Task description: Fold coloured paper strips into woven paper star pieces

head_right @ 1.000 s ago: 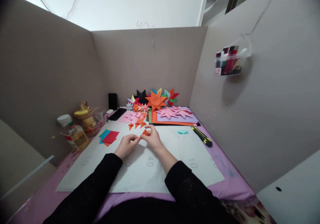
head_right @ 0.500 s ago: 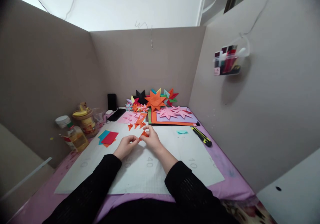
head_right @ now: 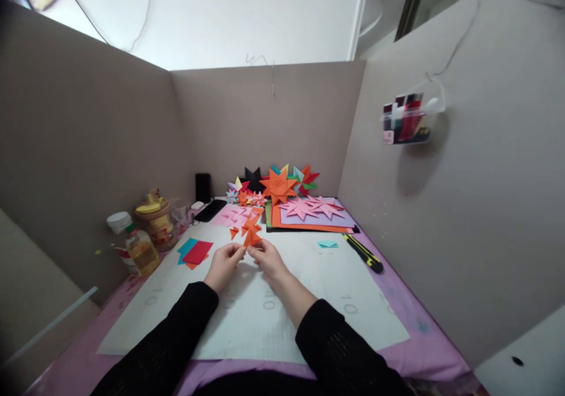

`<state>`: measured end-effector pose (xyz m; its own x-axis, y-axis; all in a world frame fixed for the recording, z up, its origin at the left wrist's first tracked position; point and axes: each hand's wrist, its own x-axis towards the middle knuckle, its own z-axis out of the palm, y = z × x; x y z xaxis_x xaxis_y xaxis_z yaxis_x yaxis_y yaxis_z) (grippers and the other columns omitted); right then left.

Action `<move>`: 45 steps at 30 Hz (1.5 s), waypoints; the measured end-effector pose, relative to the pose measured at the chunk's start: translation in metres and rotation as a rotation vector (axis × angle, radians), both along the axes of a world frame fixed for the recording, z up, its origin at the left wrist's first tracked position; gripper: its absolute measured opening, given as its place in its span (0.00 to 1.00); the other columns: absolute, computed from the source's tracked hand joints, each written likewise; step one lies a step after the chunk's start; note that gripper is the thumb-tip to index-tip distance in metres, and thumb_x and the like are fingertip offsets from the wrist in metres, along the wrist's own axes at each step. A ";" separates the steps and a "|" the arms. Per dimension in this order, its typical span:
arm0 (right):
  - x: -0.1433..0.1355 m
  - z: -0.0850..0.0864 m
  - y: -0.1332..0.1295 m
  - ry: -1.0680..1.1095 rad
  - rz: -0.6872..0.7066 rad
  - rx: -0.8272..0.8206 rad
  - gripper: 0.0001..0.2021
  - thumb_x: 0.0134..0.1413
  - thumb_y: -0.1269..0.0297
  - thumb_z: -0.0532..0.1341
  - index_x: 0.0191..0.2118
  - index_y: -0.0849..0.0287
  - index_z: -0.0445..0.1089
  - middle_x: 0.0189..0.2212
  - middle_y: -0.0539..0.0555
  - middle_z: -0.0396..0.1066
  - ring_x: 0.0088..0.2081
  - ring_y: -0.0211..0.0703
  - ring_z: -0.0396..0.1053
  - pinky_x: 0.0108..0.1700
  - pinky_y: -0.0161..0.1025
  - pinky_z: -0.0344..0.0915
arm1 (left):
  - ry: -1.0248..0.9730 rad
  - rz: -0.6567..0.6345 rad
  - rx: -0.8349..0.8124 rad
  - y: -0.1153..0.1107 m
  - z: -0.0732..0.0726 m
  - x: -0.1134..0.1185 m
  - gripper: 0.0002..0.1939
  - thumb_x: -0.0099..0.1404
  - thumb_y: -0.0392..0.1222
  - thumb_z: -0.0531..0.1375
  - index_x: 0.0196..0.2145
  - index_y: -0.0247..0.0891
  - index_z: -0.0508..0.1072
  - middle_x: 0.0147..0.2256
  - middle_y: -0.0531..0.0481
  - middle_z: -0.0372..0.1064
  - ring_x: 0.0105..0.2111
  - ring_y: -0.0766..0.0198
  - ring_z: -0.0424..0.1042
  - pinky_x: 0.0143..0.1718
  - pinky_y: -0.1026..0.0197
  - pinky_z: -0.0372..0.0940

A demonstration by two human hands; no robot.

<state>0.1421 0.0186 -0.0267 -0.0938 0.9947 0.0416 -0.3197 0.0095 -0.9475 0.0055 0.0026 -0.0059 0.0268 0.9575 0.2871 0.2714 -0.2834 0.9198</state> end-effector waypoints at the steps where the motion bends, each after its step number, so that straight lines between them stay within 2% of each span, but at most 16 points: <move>1: -0.004 -0.001 -0.001 0.013 0.005 -0.019 0.15 0.36 0.59 0.65 0.32 0.60 0.67 0.28 0.51 0.68 0.24 0.34 0.61 0.23 0.31 0.53 | 0.003 -0.004 0.009 0.000 0.000 0.001 0.14 0.55 0.48 0.56 0.24 0.33 0.71 0.21 0.52 0.66 0.23 0.67 0.64 0.26 0.66 0.58; 5: -0.005 0.002 -0.002 0.071 -0.072 -0.090 0.13 0.31 0.61 0.67 0.24 0.62 0.67 0.18 0.48 0.65 0.19 0.32 0.57 0.22 0.32 0.51 | 0.064 -0.055 0.024 -0.003 -0.002 0.005 0.12 0.55 0.45 0.56 0.23 0.33 0.71 0.23 0.51 0.69 0.25 0.66 0.66 0.29 0.65 0.60; 8: 0.008 0.009 0.001 0.122 -0.140 -0.095 0.12 0.32 0.61 0.67 0.24 0.61 0.66 0.21 0.49 0.68 0.22 0.34 0.62 0.25 0.32 0.54 | 0.157 -0.121 0.012 -0.005 -0.004 0.005 0.10 0.54 0.43 0.57 0.24 0.33 0.72 0.24 0.50 0.70 0.26 0.64 0.67 0.31 0.64 0.61; 10: 0.016 0.013 0.002 0.079 -0.171 -0.052 0.12 0.33 0.60 0.66 0.26 0.61 0.67 0.24 0.50 0.70 0.26 0.35 0.65 0.28 0.32 0.57 | 0.178 -0.140 0.000 -0.005 -0.006 0.004 0.09 0.54 0.43 0.57 0.25 0.34 0.73 0.25 0.49 0.71 0.27 0.64 0.68 0.32 0.63 0.61; 12: 0.021 0.015 0.002 0.014 -0.117 -0.017 0.12 0.35 0.60 0.65 0.28 0.60 0.67 0.25 0.51 0.71 0.27 0.37 0.67 0.29 0.33 0.58 | 0.137 -0.118 -0.003 -0.004 -0.006 0.003 0.11 0.55 0.44 0.57 0.26 0.33 0.73 0.27 0.48 0.72 0.29 0.63 0.68 0.34 0.62 0.62; 15: 0.020 0.012 -0.001 -0.102 -0.011 0.048 0.11 0.38 0.61 0.63 0.30 0.60 0.67 0.22 0.50 0.70 0.25 0.38 0.67 0.27 0.33 0.58 | 0.038 -0.070 0.002 -0.001 -0.005 0.001 0.13 0.54 0.45 0.58 0.32 0.33 0.72 0.32 0.46 0.71 0.31 0.62 0.69 0.35 0.61 0.63; 19: 0.012 0.006 -0.005 -0.196 0.075 0.166 0.07 0.40 0.66 0.61 0.30 0.60 0.67 0.21 0.48 0.68 0.24 0.35 0.65 0.27 0.33 0.58 | -0.056 -0.071 0.003 0.002 -0.003 0.000 0.20 0.51 0.43 0.61 0.42 0.33 0.68 0.40 0.43 0.68 0.33 0.63 0.69 0.37 0.60 0.64; 24: 0.007 0.001 -0.007 -0.246 0.073 0.221 0.08 0.40 0.70 0.59 0.31 0.57 0.63 0.20 0.45 0.65 0.23 0.35 0.64 0.27 0.33 0.59 | -0.106 -0.095 -0.025 0.001 -0.004 0.000 0.22 0.50 0.41 0.62 0.44 0.34 0.65 0.33 0.47 0.69 0.33 0.63 0.69 0.35 0.62 0.63; 28: 0.006 0.002 -0.009 -0.304 0.081 0.225 0.07 0.40 0.70 0.58 0.31 0.58 0.62 0.19 0.44 0.64 0.22 0.35 0.63 0.26 0.33 0.57 | -0.087 -0.092 -0.046 0.002 -0.006 -0.001 0.21 0.51 0.41 0.61 0.43 0.34 0.65 0.27 0.51 0.67 0.26 0.66 0.67 0.29 0.65 0.61; 32: 0.008 0.005 -0.009 -0.285 0.054 0.224 0.08 0.40 0.70 0.58 0.32 0.58 0.62 0.19 0.44 0.64 0.22 0.35 0.63 0.27 0.34 0.58 | -0.097 -0.083 -0.076 0.002 -0.005 -0.002 0.20 0.51 0.42 0.60 0.42 0.34 0.65 0.21 0.56 0.62 0.20 0.71 0.61 0.23 0.68 0.56; 38: 0.012 0.009 -0.007 -0.251 0.014 0.185 0.10 0.37 0.70 0.60 0.31 0.57 0.61 0.19 0.44 0.65 0.22 0.36 0.64 0.28 0.35 0.59 | -0.112 -0.063 -0.082 0.001 0.000 -0.003 0.20 0.50 0.43 0.61 0.40 0.34 0.66 0.17 0.61 0.53 0.17 0.73 0.55 0.20 0.69 0.51; 45: 0.021 0.009 0.000 -0.228 0.002 0.160 0.12 0.37 0.69 0.60 0.32 0.57 0.60 0.20 0.45 0.66 0.22 0.36 0.63 0.28 0.35 0.59 | -0.239 -0.007 -0.108 0.008 -0.004 -0.009 0.19 0.49 0.45 0.62 0.37 0.35 0.65 0.21 0.57 0.63 0.19 0.71 0.62 0.21 0.69 0.54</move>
<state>0.1634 0.0182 -0.0175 -0.1210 0.9770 0.1756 -0.0989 0.1642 -0.9815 -0.0032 0.0108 -0.0099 -0.0224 0.9829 0.1827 0.0410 -0.1817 0.9825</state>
